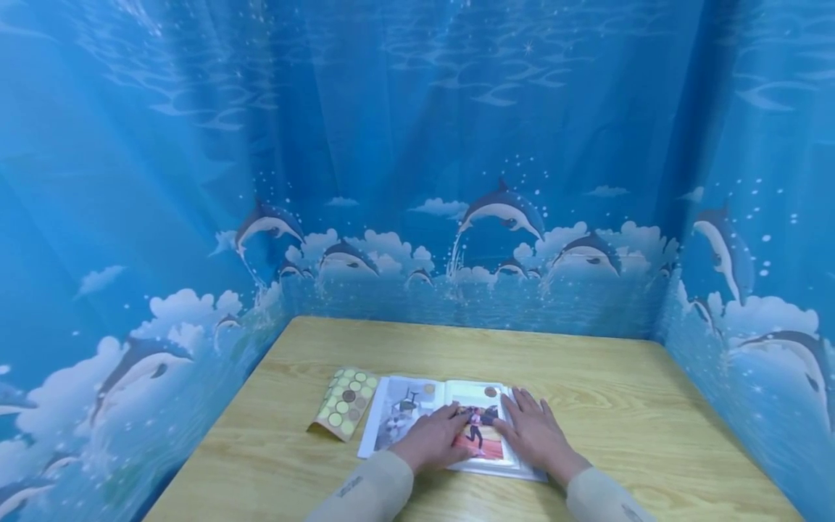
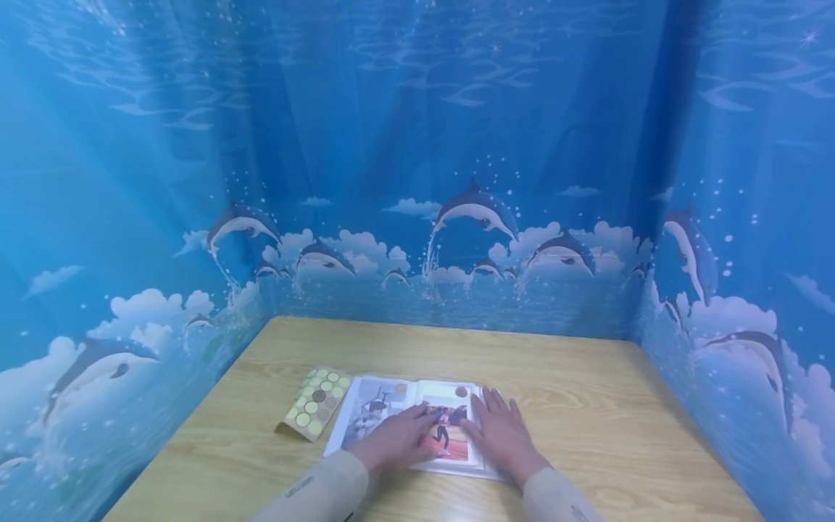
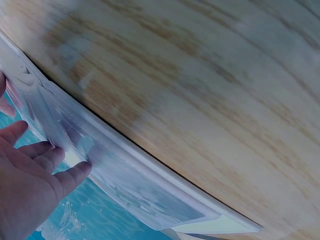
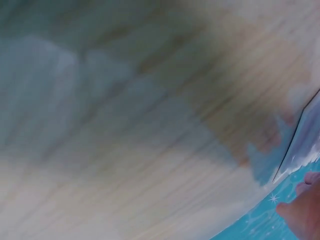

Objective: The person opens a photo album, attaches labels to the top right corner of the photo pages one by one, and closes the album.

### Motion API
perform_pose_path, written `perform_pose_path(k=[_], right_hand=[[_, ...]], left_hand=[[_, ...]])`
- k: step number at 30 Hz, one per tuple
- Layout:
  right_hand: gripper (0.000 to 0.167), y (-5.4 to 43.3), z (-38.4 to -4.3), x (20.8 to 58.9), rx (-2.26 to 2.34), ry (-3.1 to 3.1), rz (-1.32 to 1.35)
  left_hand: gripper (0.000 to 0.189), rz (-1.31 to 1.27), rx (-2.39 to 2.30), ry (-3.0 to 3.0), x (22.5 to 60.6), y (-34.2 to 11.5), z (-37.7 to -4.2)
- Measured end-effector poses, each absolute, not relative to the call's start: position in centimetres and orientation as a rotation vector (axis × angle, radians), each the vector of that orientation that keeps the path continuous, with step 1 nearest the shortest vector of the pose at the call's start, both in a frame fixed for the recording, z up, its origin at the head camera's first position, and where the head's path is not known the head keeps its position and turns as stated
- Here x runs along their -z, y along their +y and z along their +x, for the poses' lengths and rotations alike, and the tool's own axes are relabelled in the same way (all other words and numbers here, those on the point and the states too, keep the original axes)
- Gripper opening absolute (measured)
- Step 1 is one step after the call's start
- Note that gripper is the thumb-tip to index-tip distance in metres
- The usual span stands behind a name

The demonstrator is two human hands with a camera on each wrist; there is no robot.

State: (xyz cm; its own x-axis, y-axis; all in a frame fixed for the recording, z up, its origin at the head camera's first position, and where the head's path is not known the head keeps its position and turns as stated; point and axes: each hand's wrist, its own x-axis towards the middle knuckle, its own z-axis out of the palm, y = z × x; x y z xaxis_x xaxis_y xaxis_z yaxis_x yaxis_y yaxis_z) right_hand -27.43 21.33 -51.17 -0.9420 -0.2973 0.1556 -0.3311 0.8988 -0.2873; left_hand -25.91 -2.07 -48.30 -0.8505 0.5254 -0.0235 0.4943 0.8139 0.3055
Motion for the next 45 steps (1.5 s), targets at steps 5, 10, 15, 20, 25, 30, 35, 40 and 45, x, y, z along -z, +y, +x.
perform_pose_path(k=[5,10,15,20,25,30,35,40,45], right_hand=[[0.063,22.1,-27.2,51.3,-0.516,-2.962,0.466],[0.062,22.4,-26.9,51.2,-0.542,-2.976,0.439],[0.060,22.5,-26.7,51.3,-0.569,-3.008,0.390],[0.059,22.3,-26.4,51.5,-0.627,-3.013,0.371],[0.060,22.3,-26.2,51.7,-0.651,-3.014,0.368],[0.057,22.3,-25.9,51.8,-0.663,-3.016,0.365],[0.056,22.3,-25.8,52.0,-0.644,-3.028,0.376],[0.056,22.3,-25.8,52.1,-0.624,-3.029,0.375],[0.057,22.3,-25.7,52.4,-0.615,-3.023,0.380]], left_hand=[[0.058,0.821,-0.462,2.869,48.2,-1.9,-25.9],[0.059,0.806,-0.448,2.867,48.3,-1.6,-25.8],[0.069,0.782,-0.465,2.879,48.5,-1.4,-25.8],[0.079,0.744,-0.463,2.888,48.5,-1.1,-25.6],[0.082,0.730,-0.430,2.913,48.7,-0.8,-25.5],[0.085,0.729,-0.422,2.937,48.9,-0.6,-25.3],[0.088,0.730,-0.407,2.956,49.1,-0.5,-25.3],[0.086,0.726,-0.405,2.968,49.1,-0.5,-25.3],[0.084,0.729,-0.416,2.967,49.0,-0.5,-25.3]])
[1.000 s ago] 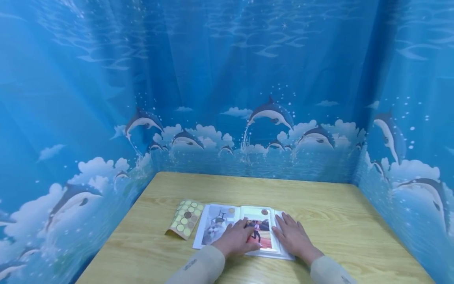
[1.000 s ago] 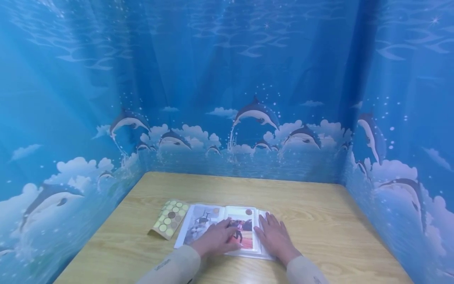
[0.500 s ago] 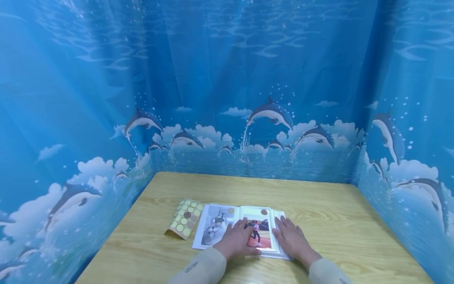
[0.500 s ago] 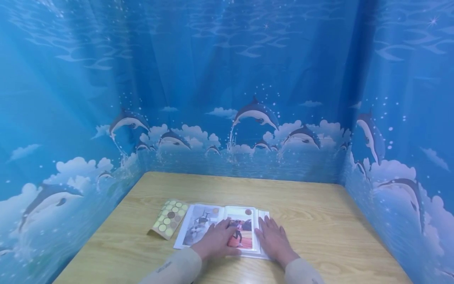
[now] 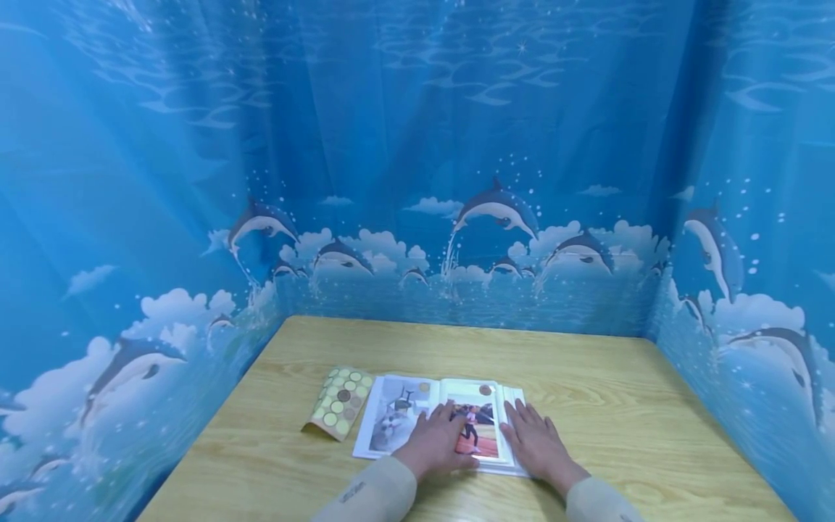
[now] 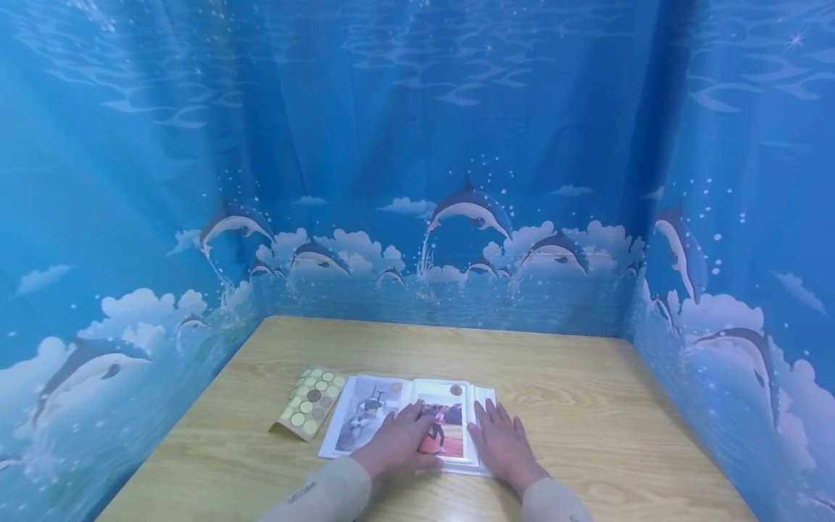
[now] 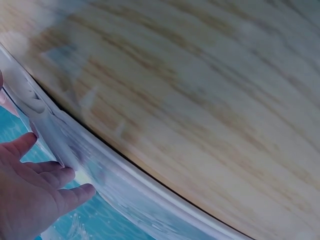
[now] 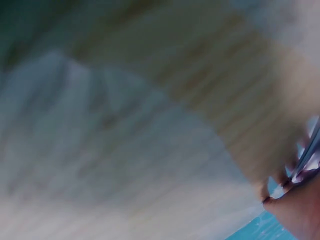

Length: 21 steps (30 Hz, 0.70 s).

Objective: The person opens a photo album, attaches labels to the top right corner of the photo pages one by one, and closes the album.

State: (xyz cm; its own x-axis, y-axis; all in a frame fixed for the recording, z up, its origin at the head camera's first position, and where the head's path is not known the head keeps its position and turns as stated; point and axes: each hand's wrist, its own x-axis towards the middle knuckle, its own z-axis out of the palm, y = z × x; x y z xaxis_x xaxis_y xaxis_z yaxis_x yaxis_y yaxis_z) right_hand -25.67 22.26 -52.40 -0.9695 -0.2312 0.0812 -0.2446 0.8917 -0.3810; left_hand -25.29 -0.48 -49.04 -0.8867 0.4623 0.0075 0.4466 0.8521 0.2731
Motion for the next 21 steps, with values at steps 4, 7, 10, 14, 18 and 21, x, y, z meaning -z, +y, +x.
perform_pose_path(k=[4,7,10,14,18,21], right_hand=[[0.056,22.18,-25.65,52.52,-0.600,-3.019,0.379],[0.055,22.12,-25.67,52.51,-0.586,-3.012,0.379],[0.055,22.08,-25.66,52.49,-0.581,-3.014,0.377],[0.056,22.10,-25.66,52.58,-0.572,-3.029,0.368],[0.056,22.13,-25.76,52.64,-0.573,-3.041,0.363],[0.056,22.12,-25.86,52.65,-0.568,-3.047,0.364]], left_hand=[[0.083,0.728,-0.429,2.959,49.09,-0.62,-25.38],[0.083,0.724,-0.439,2.953,49.20,-0.75,-25.49],[0.082,0.717,-0.450,2.945,49.27,-0.89,-25.60],[0.081,0.703,-0.465,2.934,49.28,-1.05,-25.71],[0.081,0.693,-0.487,2.924,49.16,-1.22,-25.72],[0.080,0.693,-0.507,2.917,48.95,-1.34,-25.66]])
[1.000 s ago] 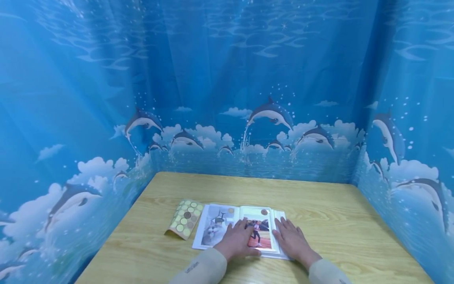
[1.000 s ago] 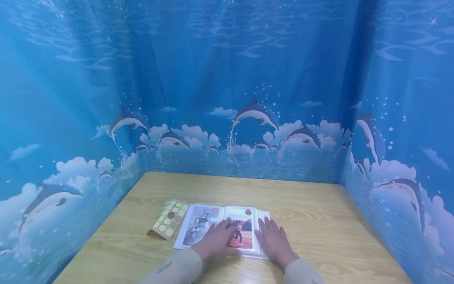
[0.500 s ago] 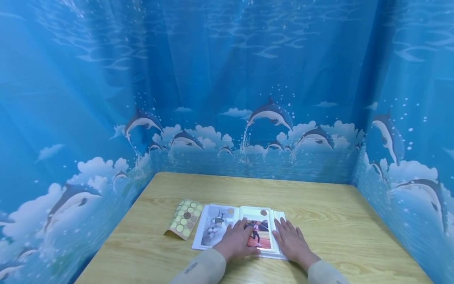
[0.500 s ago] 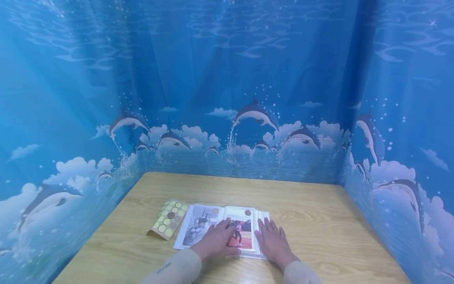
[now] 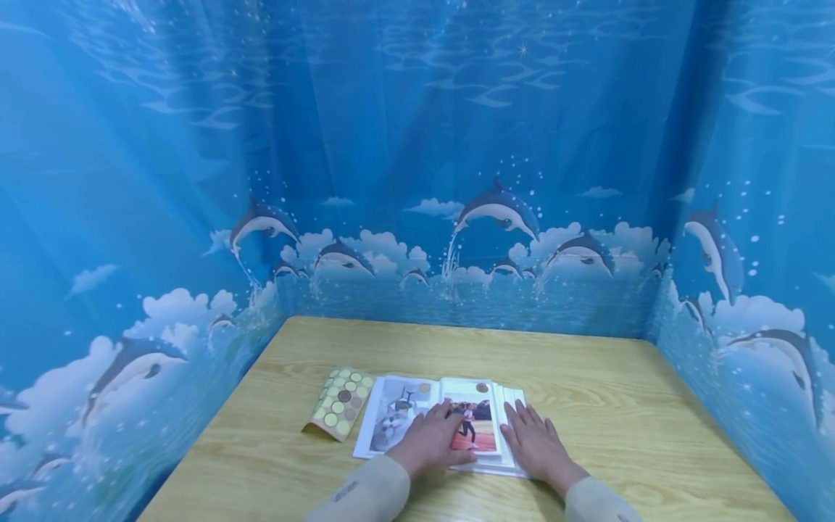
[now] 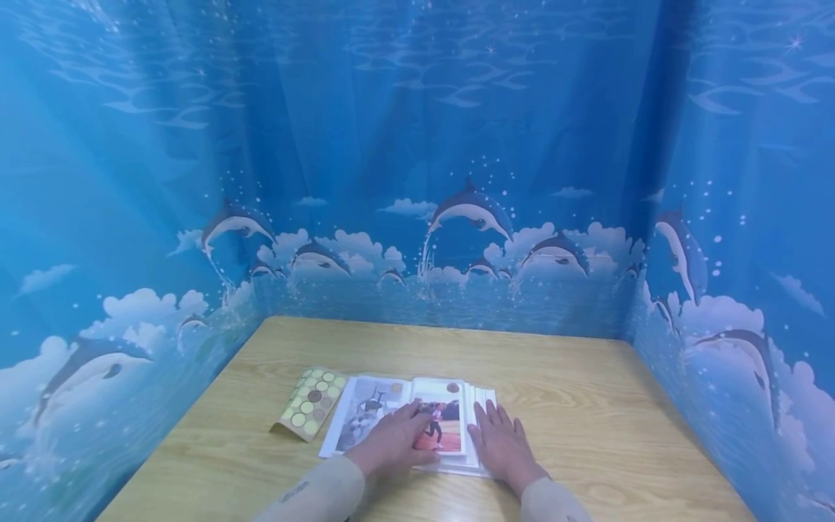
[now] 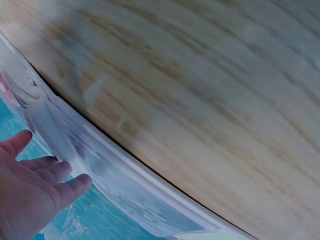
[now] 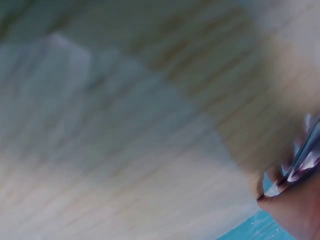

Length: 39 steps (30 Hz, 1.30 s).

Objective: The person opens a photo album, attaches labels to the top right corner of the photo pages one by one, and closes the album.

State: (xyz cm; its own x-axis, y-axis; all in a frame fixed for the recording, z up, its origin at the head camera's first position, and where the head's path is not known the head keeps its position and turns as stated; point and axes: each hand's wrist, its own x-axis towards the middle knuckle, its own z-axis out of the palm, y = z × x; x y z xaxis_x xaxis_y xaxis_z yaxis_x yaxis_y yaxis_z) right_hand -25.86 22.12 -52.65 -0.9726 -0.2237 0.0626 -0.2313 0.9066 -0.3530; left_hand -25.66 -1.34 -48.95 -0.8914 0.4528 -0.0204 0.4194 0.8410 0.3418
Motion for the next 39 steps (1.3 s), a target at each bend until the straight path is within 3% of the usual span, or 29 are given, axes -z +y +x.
perform_pose_path(k=[24,32,39], right_hand=[[0.058,21.8,-25.9,52.0,-0.574,-3.057,0.363],[0.055,21.9,-25.9,52.0,-0.615,-3.055,0.341],[0.071,21.7,-26.0,52.2,-0.640,-3.082,0.314]], left_hand=[[0.066,0.700,-0.607,2.937,47.9,-3.4,-25.7],[0.054,0.827,-0.560,3.002,48.1,-3.5,-25.7],[0.054,0.848,-0.558,3.019,48.0,-3.7,-25.7]])
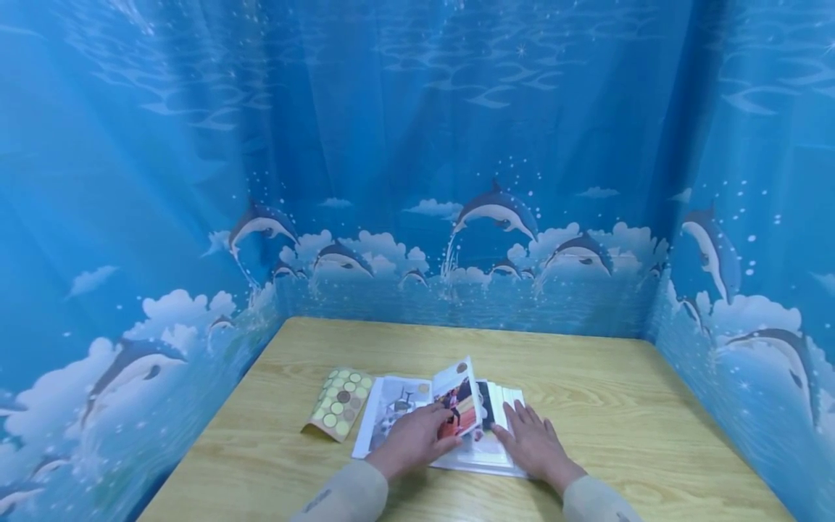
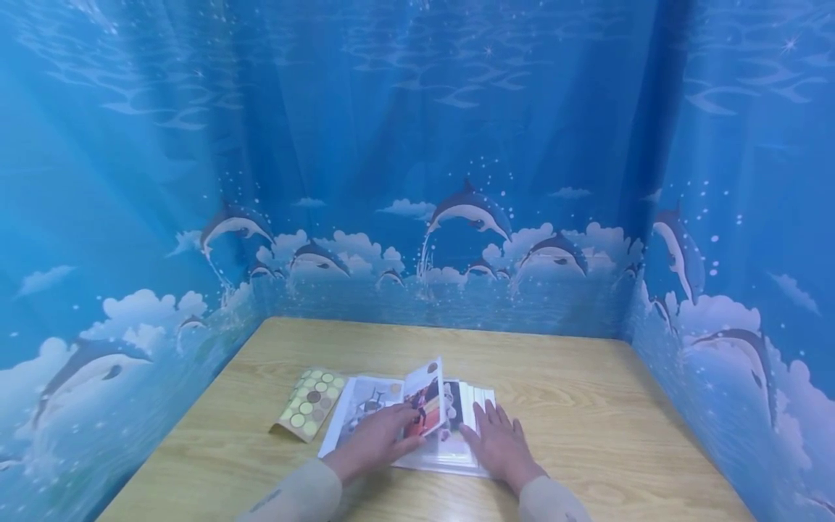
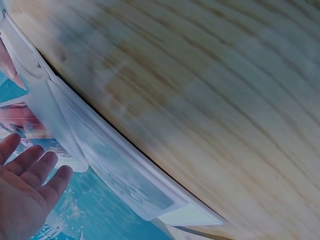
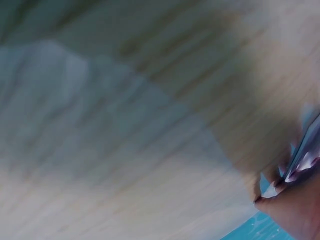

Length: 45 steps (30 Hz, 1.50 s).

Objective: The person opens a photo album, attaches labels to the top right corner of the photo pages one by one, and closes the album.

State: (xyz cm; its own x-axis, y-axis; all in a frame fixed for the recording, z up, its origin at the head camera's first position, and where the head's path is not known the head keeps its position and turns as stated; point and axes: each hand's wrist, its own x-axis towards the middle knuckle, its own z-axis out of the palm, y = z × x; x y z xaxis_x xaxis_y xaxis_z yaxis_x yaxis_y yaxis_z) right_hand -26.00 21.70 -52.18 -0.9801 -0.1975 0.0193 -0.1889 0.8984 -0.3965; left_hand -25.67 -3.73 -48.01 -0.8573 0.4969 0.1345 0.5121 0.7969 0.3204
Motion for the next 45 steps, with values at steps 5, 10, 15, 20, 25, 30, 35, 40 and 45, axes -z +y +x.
perform_pose_path(k=[5,10,15,20,25,30,35,40,45], right_hand=[[0.073,21.6,-25.9,52.1,0.617,3.035,-0.324],[0.072,21.6,-25.8,51.9,0.624,3.036,-0.334],[0.072,21.6,-25.8,52.1,0.594,3.043,-0.320],[0.072,21.6,-25.7,52.1,0.550,3.041,-0.297],[0.073,21.6,-25.6,51.9,0.546,3.040,-0.302],[0.071,21.7,-25.3,51.8,0.523,3.050,-0.318],[0.070,21.8,-25.2,51.7,0.523,3.064,-0.343],[0.068,21.9,-25.0,51.7,0.523,3.067,-0.340],[0.067,22.1,-24.9,51.9,0.516,3.072,-0.327]], left_hand=[[0.057,-0.796,0.655,-2.944,47.6,-4.4,-25.6],[0.065,-0.768,0.779,-2.930,47.4,-5.4,-25.4],[0.070,-0.726,0.929,-2.906,47.2,-6.2,-25.1],[0.076,-0.676,1.036,-2.906,47.0,-6.9,-25.1],[0.080,-0.595,1.151,-2.894,47.2,-7.7,-25.0],[0.086,-0.550,1.246,-2.863,47.3,-8.5,-24.8],[0.088,-0.569,1.373,-2.787,47.6,-9.3,-24.7],[0.088,-0.502,1.477,-2.766,47.9,-10.1,-24.5],[0.087,-0.452,1.478,-2.769,48.1,-10.7,-24.4]])
